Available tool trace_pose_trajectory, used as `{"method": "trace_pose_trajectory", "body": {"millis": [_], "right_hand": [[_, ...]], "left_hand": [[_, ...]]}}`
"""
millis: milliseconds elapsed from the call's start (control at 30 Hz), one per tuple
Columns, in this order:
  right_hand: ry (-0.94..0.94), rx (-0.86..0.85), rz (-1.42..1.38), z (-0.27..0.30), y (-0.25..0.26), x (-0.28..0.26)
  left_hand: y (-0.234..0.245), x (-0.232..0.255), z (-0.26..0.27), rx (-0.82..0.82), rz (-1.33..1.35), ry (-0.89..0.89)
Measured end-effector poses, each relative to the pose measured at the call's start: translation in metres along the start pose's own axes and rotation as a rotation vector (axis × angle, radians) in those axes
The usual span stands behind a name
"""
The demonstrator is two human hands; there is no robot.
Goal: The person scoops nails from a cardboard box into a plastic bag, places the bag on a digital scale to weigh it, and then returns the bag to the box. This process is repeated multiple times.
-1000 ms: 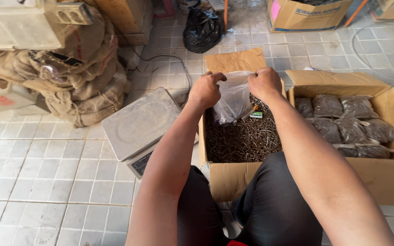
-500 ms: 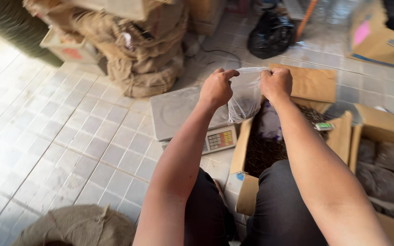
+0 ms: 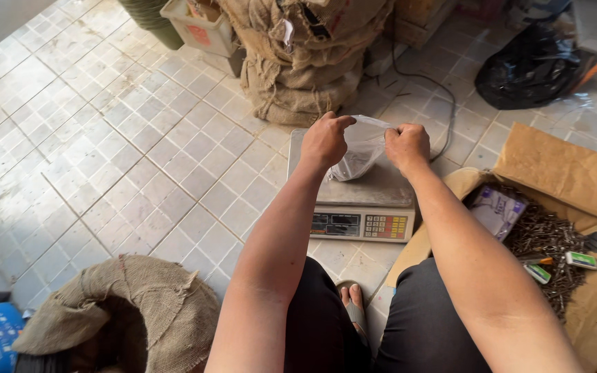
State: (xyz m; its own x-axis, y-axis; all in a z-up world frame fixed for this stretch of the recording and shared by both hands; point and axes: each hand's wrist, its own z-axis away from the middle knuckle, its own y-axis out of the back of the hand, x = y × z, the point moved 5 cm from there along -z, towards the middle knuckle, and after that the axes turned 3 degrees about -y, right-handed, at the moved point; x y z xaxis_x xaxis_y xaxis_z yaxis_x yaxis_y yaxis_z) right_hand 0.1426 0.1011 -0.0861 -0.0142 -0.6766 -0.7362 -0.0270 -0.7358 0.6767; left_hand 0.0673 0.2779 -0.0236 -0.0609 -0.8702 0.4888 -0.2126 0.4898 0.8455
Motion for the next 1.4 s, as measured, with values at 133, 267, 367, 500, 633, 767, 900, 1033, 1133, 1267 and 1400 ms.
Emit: {"method": "trace_pose_trajectory", "body": {"millis": [133,267,367,500,633,767,900,1033,1133,1267,1400], "right_hand": [[0.000,-0.032,0.007,0.007,0.006,-0.015],[-0.010,-0.158,0.114,0.028,0.024,-0.038],[-0.014,-0.188,0.150,0.043,0.038,-0.053],[-0.013,-0.219,0.214,0.037,0.032,-0.055],[0.002,-0.194,0.181,0.034,0.031,-0.054],[0.013,-0.205,0.126,0.035,0.027,-0.055],[0.021,-0.212,0.137,0.030,0.016,-0.044],[0.004,-0.257,0.167,0.036,0.012,-0.041],[-0.001,-0.313,0.236,0.037,0.007,-0.040],[-0.037,-0.382,0.275,0.035,-0.008,-0.033],[-0.044,-0.426,0.272,0.030,-0.027,-0.023]], "left_hand": [[0.013,-0.001,0.005,-0.019,-0.070,0.000],[0.006,0.000,0.004,0.071,-0.112,-0.067],[-0.023,-0.016,-0.007,0.061,-0.070,-0.074],[-0.040,-0.028,-0.015,0.064,0.026,-0.033],[-0.039,-0.031,-0.013,0.054,0.138,0.039],[-0.020,-0.013,-0.005,0.067,0.147,0.061],[-0.015,-0.004,0.006,-0.052,0.169,0.089],[-0.035,-0.018,0.010,-0.218,-0.017,0.149],[-0.061,-0.033,0.006,-0.326,-0.172,0.099],[-0.094,-0.056,0.011,-0.386,-0.319,0.128],[-0.109,-0.061,0.019,-0.510,-0.318,0.181]]}}
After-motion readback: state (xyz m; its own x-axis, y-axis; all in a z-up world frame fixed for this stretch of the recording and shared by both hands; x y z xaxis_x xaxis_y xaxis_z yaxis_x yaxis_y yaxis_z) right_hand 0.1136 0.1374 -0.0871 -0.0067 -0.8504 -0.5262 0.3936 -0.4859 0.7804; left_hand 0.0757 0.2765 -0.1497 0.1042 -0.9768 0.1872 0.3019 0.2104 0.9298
